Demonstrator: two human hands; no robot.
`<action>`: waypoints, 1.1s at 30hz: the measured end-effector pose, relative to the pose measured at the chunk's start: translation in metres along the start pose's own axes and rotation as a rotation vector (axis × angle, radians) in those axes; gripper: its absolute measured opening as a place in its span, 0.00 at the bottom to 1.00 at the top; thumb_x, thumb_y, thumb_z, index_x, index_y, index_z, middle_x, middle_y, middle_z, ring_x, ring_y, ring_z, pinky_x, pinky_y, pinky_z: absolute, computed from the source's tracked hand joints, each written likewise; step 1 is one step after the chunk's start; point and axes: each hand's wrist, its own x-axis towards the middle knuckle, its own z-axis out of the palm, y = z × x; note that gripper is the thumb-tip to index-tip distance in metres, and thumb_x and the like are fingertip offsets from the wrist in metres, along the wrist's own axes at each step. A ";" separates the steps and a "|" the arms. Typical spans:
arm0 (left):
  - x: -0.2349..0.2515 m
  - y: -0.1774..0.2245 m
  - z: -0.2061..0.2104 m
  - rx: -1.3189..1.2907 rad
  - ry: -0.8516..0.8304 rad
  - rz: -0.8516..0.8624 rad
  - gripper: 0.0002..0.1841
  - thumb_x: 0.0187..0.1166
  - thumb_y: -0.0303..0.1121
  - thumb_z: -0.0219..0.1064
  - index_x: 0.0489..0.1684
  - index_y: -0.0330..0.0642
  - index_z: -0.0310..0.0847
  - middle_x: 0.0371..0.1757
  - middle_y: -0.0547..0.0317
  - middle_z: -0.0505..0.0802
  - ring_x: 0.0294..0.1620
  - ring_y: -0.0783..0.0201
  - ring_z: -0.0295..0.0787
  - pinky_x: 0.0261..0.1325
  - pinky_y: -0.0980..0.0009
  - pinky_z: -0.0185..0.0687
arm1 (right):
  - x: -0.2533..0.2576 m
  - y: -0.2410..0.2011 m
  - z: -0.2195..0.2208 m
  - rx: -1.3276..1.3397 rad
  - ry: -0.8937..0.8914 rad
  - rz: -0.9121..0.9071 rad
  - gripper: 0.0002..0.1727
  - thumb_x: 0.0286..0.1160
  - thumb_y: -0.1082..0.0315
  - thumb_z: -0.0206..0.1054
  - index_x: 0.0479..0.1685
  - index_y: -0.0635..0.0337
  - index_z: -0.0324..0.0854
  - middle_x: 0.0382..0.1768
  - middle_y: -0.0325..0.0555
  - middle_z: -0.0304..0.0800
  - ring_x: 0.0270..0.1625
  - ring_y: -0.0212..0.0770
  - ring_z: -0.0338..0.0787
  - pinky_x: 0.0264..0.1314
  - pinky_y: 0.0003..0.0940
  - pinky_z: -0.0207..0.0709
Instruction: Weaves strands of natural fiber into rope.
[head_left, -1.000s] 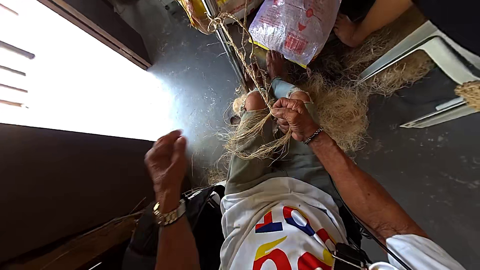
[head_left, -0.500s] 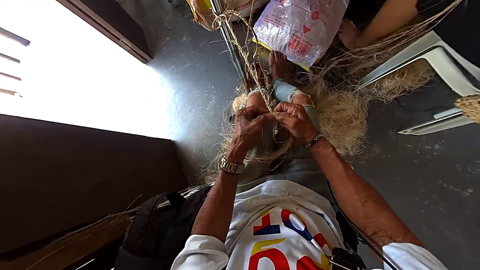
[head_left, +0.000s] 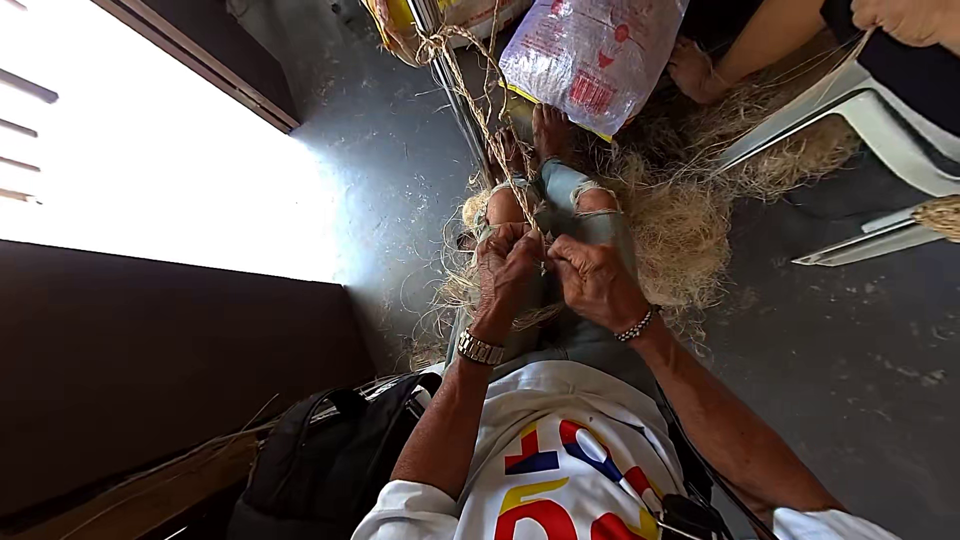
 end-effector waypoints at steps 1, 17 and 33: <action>-0.001 0.001 0.001 -0.056 0.005 -0.036 0.07 0.86 0.37 0.62 0.38 0.51 0.81 0.19 0.65 0.80 0.12 0.74 0.67 0.14 0.80 0.62 | -0.005 0.003 0.005 0.014 0.001 -0.013 0.07 0.73 0.73 0.62 0.29 0.60 0.82 0.16 0.42 0.78 0.19 0.39 0.81 0.19 0.39 0.73; 0.000 0.010 0.000 -0.369 0.022 -0.011 0.06 0.84 0.26 0.62 0.36 0.44 0.81 0.18 0.65 0.80 0.10 0.77 0.67 0.12 0.84 0.63 | 0.030 0.007 -0.008 0.570 -0.122 0.241 0.16 0.90 0.69 0.51 0.58 0.64 0.85 0.41 0.45 0.91 0.36 0.31 0.89 0.41 0.27 0.86; 0.002 0.012 -0.020 -0.199 -0.039 0.030 0.05 0.79 0.24 0.64 0.35 0.44 0.83 0.19 0.64 0.81 0.12 0.76 0.70 0.13 0.83 0.65 | 0.045 0.030 0.015 1.030 -0.293 0.376 0.05 0.79 0.71 0.67 0.36 0.59 0.85 0.13 0.35 0.71 0.08 0.24 0.61 0.07 0.18 0.55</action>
